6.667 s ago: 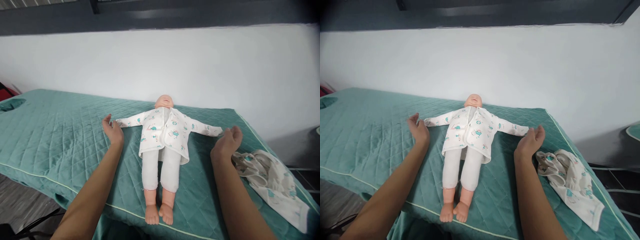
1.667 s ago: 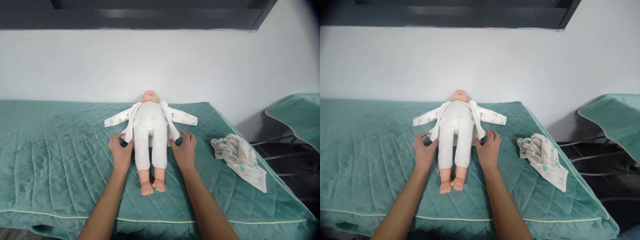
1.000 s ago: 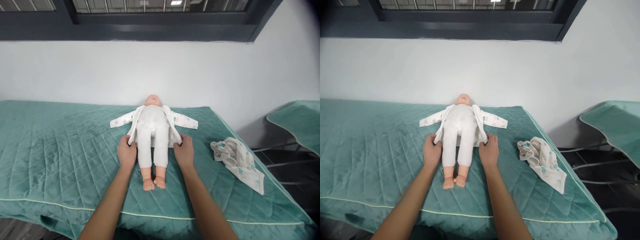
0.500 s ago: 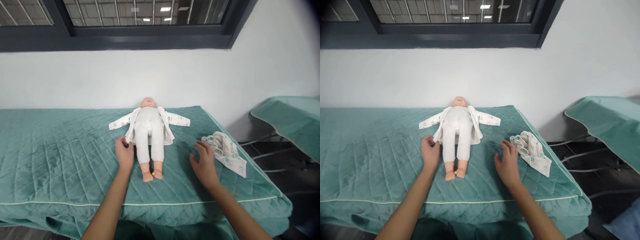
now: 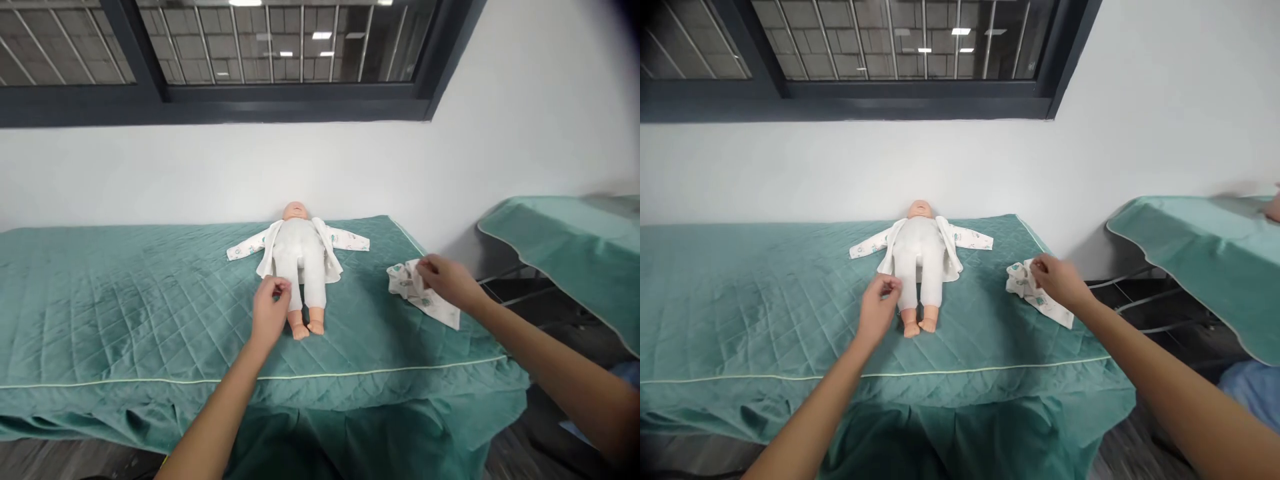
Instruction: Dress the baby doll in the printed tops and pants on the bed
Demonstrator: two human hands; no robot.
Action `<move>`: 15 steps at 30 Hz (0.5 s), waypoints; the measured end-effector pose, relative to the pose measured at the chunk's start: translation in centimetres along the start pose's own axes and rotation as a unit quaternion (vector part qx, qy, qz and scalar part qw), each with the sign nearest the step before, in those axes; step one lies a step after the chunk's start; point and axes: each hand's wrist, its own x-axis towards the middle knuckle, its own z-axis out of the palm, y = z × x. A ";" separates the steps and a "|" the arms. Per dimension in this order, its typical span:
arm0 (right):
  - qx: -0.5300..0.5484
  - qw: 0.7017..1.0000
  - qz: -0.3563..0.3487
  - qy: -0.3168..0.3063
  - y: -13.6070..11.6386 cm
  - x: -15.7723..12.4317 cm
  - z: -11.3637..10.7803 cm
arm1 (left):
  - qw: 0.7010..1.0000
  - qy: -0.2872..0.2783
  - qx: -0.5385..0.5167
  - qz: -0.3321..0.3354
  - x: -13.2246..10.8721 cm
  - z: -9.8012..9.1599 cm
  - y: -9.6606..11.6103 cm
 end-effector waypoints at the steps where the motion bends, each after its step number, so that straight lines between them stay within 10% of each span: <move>1: 0.017 1.000 -0.012 -0.015 -2.0 0.6 -1.2 | 0.999 -0.041 -0.021 -0.016 0.0 0.1 1.8; 6: -0.126 0.979 -0.120 -0.111 -8.8 2.3 -3.2 | 0.934 -0.347 -0.085 0.007 -1.8 0.6 9.0; 15: -0.254 0.956 -0.018 -0.142 0.7 -2.5 1.5 | 0.941 -0.333 -0.054 -0.032 -6.5 -3.3 5.5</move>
